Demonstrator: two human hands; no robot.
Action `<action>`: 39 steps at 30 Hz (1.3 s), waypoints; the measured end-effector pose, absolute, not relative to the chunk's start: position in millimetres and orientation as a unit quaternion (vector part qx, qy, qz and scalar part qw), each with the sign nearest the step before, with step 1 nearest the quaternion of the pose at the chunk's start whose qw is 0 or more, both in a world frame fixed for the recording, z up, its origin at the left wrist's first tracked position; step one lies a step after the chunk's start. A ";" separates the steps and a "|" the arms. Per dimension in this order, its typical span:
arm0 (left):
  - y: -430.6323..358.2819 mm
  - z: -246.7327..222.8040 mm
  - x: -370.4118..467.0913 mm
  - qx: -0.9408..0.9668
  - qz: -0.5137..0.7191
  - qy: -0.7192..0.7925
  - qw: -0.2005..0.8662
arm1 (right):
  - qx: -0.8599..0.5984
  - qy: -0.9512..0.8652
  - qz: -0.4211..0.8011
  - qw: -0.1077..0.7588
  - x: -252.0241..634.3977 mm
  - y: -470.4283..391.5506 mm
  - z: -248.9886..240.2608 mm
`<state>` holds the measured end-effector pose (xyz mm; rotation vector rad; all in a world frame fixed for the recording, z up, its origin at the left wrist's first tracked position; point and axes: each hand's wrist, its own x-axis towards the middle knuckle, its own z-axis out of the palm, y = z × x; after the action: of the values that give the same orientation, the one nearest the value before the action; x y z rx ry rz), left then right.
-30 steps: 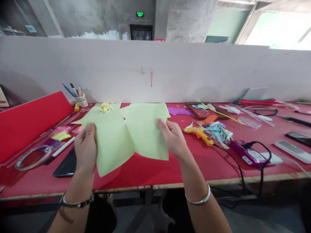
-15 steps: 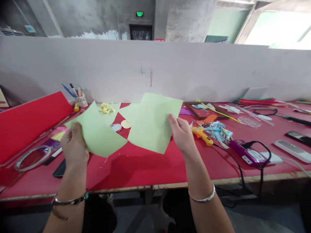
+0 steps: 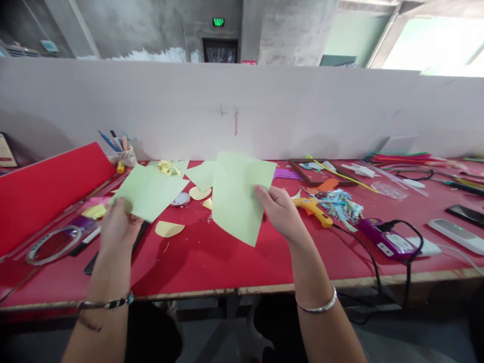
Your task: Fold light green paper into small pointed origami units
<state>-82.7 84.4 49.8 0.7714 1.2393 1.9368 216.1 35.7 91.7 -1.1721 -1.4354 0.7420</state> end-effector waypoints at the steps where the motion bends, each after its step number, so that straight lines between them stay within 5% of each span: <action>1: 84.2 48.9 -80.9 0.299 0.742 0.470 0.373 | -0.488 -0.613 0.323 0.531 213.5 35.2 91.8; 5: 79.9 47.3 -67.4 0.360 0.669 0.450 0.469 | -0.477 -0.628 0.352 0.504 208.8 36.0 88.5; 10: 68.2 48.5 -43.6 0.508 0.566 0.506 0.406 | -0.474 -0.629 0.390 0.477 205.7 37.7 84.6; 18: 42.1 59.1 -12.6 0.602 0.408 0.367 0.581 | -0.427 -0.649 0.432 0.458 191.6 42.7 75.2; 23: 50.0 54.3 -13.3 0.496 0.487 0.405 0.594 | -0.399 -0.683 0.371 0.487 193.2 39.9 77.0; 27: 54.6 51.8 -19.5 0.444 0.540 0.401 0.592 | -0.351 -0.775 0.329 0.409 193.3 33.5 81.3; 32: 51.5 56.3 -29.7 0.504 0.457 0.411 0.607 | -0.302 -0.861 0.274 0.302 194.9 35.2 83.9; 39: 51.4 62.5 -27.5 0.569 0.376 0.415 0.602 | -0.262 -0.870 0.358 0.216 198.6 41.4 80.5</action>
<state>-27.5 51.4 62.5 1.3174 0.9623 0.8714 198.6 41.4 80.5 -0.7258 -2.4113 0.9909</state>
